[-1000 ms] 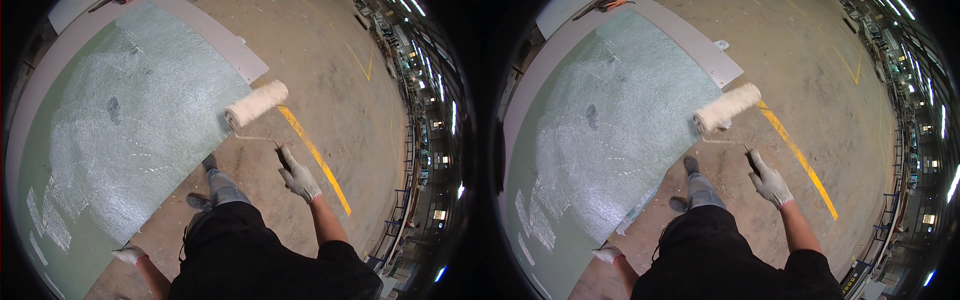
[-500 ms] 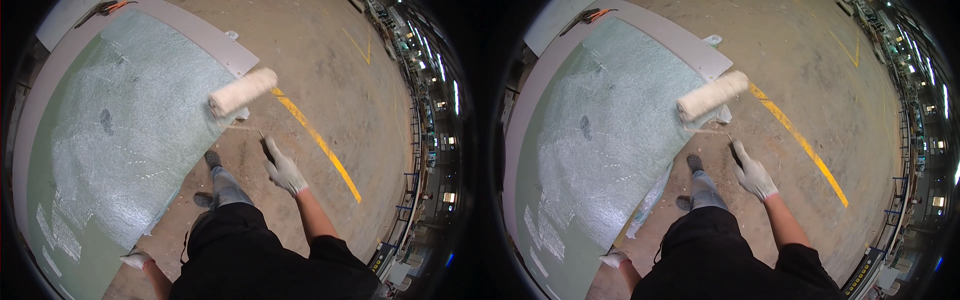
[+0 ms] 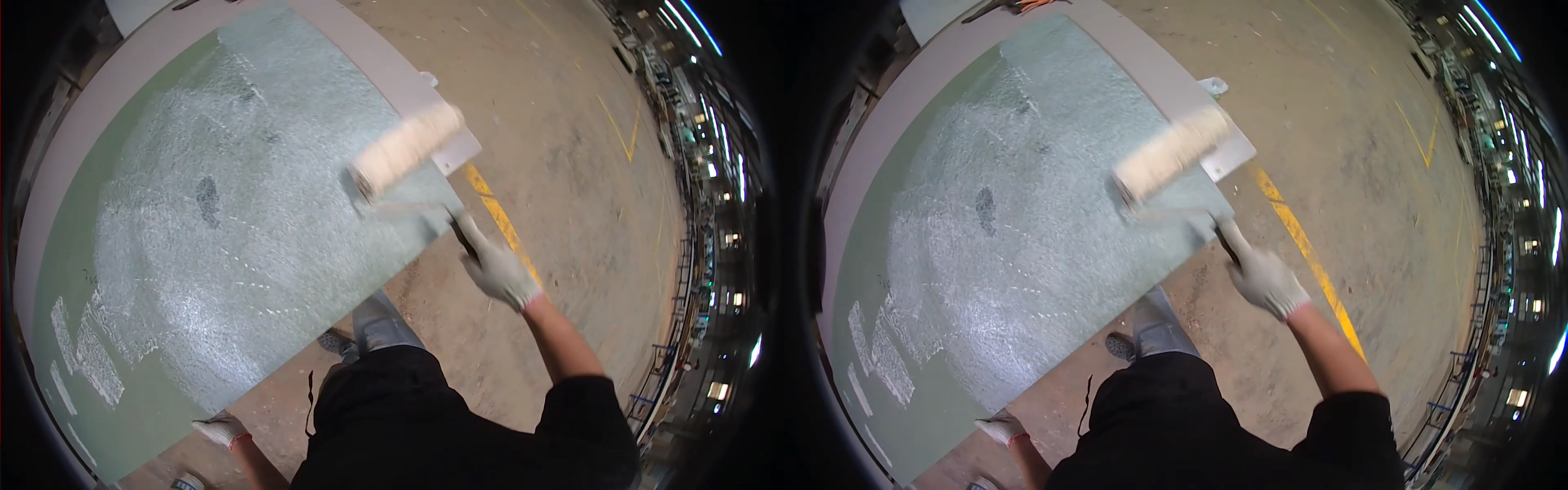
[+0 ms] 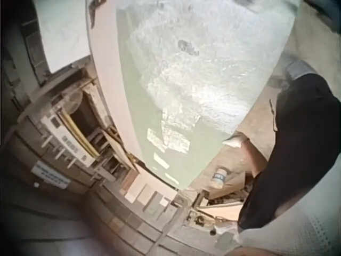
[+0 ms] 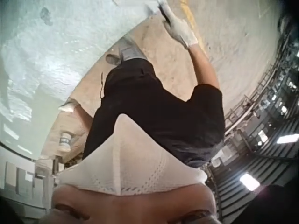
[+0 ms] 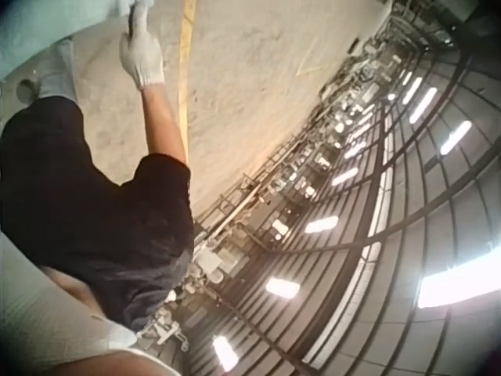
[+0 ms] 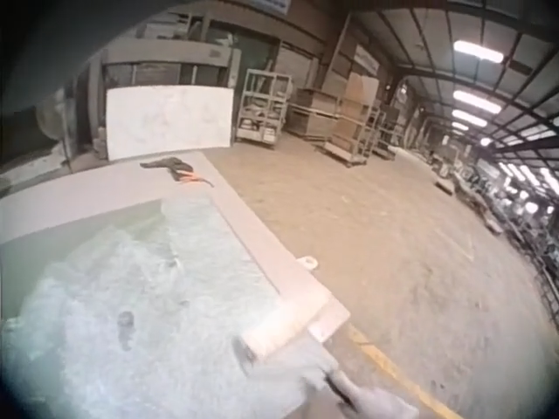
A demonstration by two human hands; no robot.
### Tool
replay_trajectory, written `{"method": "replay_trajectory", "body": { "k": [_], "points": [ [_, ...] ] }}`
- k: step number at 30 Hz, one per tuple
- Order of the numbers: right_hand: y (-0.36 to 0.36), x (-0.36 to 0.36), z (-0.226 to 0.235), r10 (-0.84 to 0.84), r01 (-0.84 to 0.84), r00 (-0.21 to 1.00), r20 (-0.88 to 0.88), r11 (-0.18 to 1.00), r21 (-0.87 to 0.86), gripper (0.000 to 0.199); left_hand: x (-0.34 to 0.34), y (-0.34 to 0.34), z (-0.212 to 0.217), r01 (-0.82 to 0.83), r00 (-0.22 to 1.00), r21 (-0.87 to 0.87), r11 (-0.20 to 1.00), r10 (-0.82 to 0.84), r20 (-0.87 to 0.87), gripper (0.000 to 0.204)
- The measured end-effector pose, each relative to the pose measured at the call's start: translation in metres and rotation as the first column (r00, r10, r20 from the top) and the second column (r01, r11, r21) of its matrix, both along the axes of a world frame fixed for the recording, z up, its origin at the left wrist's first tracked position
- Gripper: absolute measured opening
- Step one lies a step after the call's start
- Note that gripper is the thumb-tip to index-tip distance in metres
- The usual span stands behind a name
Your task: Applying paint or adhesive to a large wood panel using a roller, wiping down surfaces with a rag, and assisting coworkers in lifting and moving large door components.
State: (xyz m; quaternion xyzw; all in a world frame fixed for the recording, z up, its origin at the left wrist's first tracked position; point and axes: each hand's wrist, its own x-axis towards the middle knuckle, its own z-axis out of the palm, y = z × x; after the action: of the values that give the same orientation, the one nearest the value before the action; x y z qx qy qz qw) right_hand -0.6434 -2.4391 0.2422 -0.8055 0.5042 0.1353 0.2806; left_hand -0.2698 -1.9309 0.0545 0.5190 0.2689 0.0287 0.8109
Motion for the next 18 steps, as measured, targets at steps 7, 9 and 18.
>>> {"method": "replay_trajectory", "body": {
  "k": [7,9,18],
  "points": [
    [-0.208,0.307,-0.03,0.244,-0.237,0.944,0.223,0.97,-0.056,0.055,-0.001,-0.03,0.021,-0.18,0.973,0.077,0.981,0.189,-0.133,0.07],
    [-0.267,0.384,-0.061,0.306,-0.259,0.921,0.241,0.944,-0.206,0.055,0.0,-0.04,0.018,-0.203,0.963,0.038,0.979,0.206,-0.174,0.072],
    [-0.27,0.445,-0.069,0.321,-0.276,0.912,0.254,0.941,-0.197,0.058,0.0,-0.023,0.008,-0.204,0.963,0.117,0.972,0.22,-0.154,0.073]
  ]
}}
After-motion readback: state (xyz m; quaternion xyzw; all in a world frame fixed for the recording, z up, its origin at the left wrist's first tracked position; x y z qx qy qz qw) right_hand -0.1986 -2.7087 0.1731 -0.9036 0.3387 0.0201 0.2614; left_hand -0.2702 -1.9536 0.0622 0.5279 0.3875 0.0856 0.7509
